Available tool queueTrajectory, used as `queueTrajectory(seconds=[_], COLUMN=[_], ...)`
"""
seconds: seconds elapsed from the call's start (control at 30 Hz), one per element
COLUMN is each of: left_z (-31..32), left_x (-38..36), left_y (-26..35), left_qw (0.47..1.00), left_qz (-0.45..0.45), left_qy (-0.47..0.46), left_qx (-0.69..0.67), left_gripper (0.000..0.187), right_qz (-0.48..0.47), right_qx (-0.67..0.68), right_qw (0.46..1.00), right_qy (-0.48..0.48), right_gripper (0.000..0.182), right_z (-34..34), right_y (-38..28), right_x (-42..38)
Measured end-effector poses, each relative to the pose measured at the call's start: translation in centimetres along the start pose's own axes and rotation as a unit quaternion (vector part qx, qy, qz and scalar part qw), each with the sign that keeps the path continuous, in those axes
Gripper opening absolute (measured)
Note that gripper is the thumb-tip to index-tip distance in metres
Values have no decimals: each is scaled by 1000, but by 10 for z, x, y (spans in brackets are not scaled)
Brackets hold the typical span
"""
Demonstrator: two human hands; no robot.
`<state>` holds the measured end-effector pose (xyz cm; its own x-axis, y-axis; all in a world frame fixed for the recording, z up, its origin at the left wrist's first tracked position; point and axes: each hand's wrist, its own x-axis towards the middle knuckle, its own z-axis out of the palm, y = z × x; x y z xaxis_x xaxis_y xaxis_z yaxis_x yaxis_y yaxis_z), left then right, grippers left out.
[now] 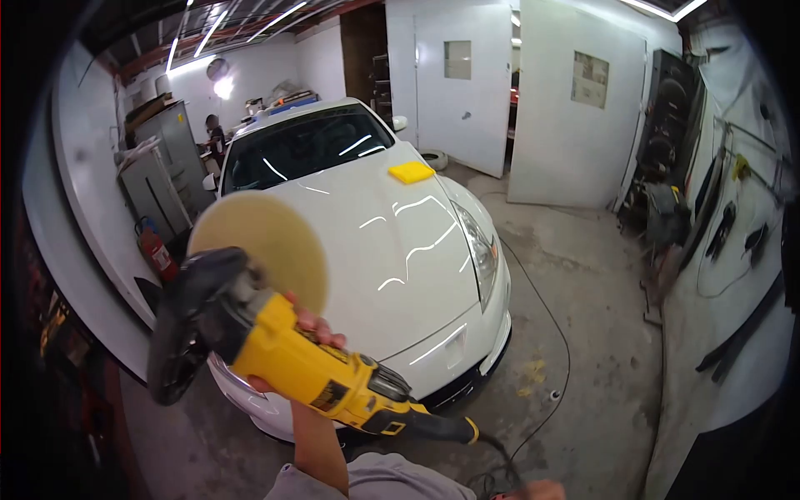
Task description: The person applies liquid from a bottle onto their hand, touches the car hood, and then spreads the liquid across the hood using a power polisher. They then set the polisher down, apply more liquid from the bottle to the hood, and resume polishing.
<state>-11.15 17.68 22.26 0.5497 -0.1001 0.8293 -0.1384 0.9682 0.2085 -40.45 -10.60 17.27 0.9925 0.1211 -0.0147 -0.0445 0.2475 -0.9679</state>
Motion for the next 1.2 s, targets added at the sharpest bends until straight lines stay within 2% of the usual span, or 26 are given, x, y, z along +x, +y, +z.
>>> queueTrajectory(seconds=[0.07,0.1,0.13,0.17,0.23,0.3,0.33,0.4,0.43,0.5,0.53,0.57,0.6,0.63,0.7,0.77,0.83,1.0,1.2], left_z=[6,13,23,33,41,47,50,49,47,41,38,36,33,30,19,14,33,15,-35], left_x=[10,16,21,26,30,33,32,26,21,9,3,-2,-9,-17,-34,-50,-62,-75,-76], left_y=[11,13,11,10,3,-4,-9,-28,-40,-77,-95,-113,-134,-154,-188,-218,-233,-301,-386], left_qw=[998,997,997,997,997,997,994,987,981,964,955,946,942,937,926,900,889,814,672], left_qz=[-16,-20,-28,-24,-29,-63,-92,-125,-144,-156,-170,-183,-194,-204,-273,-355,-377,-504,-664], left_qy=[-52,-64,-64,-57,-52,-31,-20,-6,-4,-5,-7,-8,-9,-8,-37,-73,-23,-72,-221], left_qx=[31,45,45,47,50,-24,-48,-100,-126,-217,-242,-267,-275,-284,-260,-242,-258,-280,-244], left_gripper=[109,108,108,106,104,105,105,106,107,109,109,109,111,113,115,105,77,71,65], right_qz=[-122,-343,-460,-572,-671,-684,-682,-535,-541,-439,-374,-294,-200,-98,8,18,47,118,167], right_qx=[106,156,70,5,100,-21,-14,-172,-168,-154,-99,-45,23,87,101,166,212,272,302], right_qw=[975,924,885,820,726,595,594,561,566,797,893,953,979,988,994,984,975,951,906], right_qy=[150,70,24,-22,114,422,427,607,599,385,230,66,-8,-79,-45,-64,-38,90,246], right_gripper=[33,34,63,98,88,67,67,72,72,76,80,83,87,91,97,97,95,91,85], right_z=[13,9,-12,-31,-49,-63,-81,-119,-122,-111,-96,-82,-78,-80,-93,-123,-138,-180,-245], right_y=[-10,-2,-10,-20,-50,-79,-75,-68,-59,-44,-39,-35,-20,4,56,99,119,135,139], right_x=[11,28,29,31,25,33,25,16,20,41,56,71,85,94,103,114,117,118,112])
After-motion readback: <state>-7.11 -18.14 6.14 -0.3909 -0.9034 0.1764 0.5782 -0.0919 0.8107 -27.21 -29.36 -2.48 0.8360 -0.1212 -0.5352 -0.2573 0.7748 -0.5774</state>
